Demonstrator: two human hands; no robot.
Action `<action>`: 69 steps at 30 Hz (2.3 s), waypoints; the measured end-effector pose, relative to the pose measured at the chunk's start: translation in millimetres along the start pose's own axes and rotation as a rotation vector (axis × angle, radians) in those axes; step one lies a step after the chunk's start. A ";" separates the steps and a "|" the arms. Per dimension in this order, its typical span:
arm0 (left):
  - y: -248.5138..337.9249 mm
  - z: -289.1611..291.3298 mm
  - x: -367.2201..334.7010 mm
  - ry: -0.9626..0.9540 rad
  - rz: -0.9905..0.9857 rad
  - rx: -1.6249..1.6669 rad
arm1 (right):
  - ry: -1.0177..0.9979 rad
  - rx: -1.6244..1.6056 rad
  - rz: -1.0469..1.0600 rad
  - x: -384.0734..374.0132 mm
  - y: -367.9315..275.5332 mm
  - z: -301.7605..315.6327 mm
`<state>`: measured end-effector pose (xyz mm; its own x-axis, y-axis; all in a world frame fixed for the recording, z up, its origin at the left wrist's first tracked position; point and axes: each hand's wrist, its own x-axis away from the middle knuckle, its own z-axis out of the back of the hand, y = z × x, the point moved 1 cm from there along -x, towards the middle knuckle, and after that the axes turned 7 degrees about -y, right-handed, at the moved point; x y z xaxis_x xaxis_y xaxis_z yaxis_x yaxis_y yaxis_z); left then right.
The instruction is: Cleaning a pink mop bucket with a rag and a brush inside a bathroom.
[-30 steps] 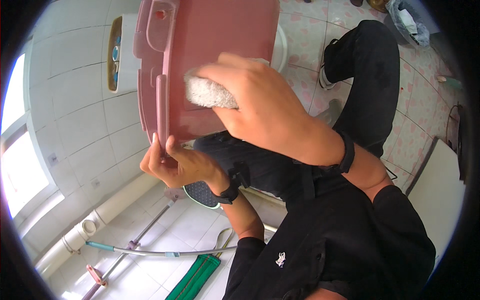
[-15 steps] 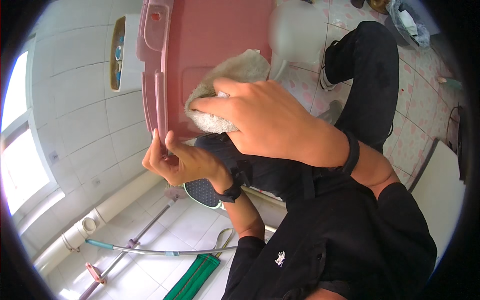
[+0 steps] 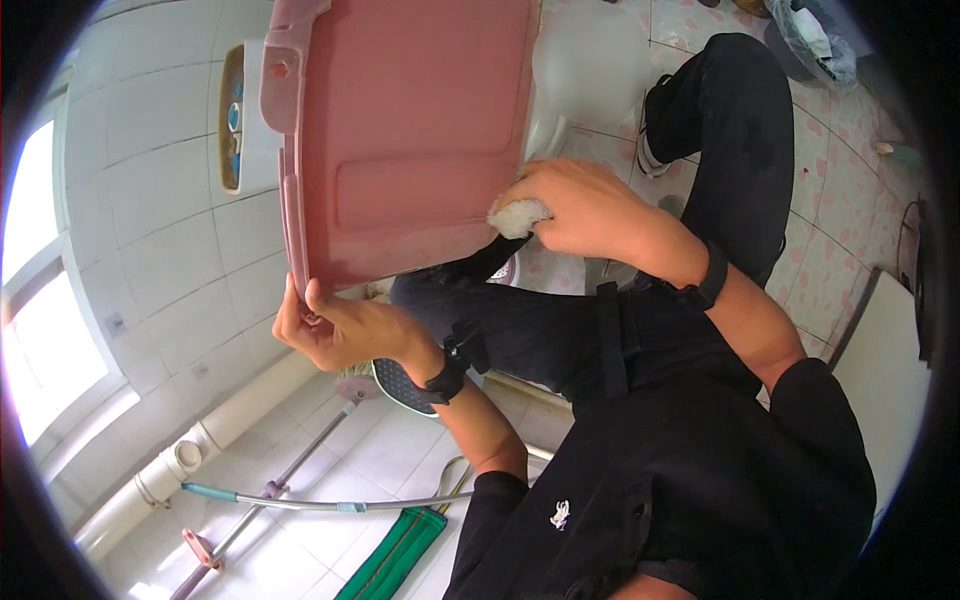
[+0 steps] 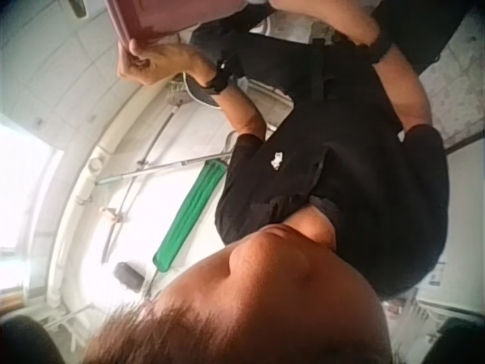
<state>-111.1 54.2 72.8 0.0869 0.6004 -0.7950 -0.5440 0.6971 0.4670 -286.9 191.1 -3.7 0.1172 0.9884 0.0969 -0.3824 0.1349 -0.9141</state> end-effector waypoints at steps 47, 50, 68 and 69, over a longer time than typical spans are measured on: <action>-68.1 -8.0 -48.5 0.016 0.076 0.075 | 0.876 0.211 0.203 -47.3 32.5 32.8; -47.2 -18.6 -48.6 0.058 0.090 0.084 | 0.675 0.167 0.076 -35.7 17.2 0.9; -79.8 -1.6 -44.5 0.016 0.110 0.079 | 0.885 0.192 0.176 -51.2 47.4 64.1; -78.8 -1.5 -44.1 0.017 0.111 0.077 | 0.903 0.221 0.191 -50.9 44.3 69.6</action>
<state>-73.3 -27.8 70.5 0.0150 0.6695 -0.7426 -0.4840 0.6548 0.5805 -373.6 151.6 -21.7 0.6638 0.5798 -0.4725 -0.6227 0.0784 -0.7786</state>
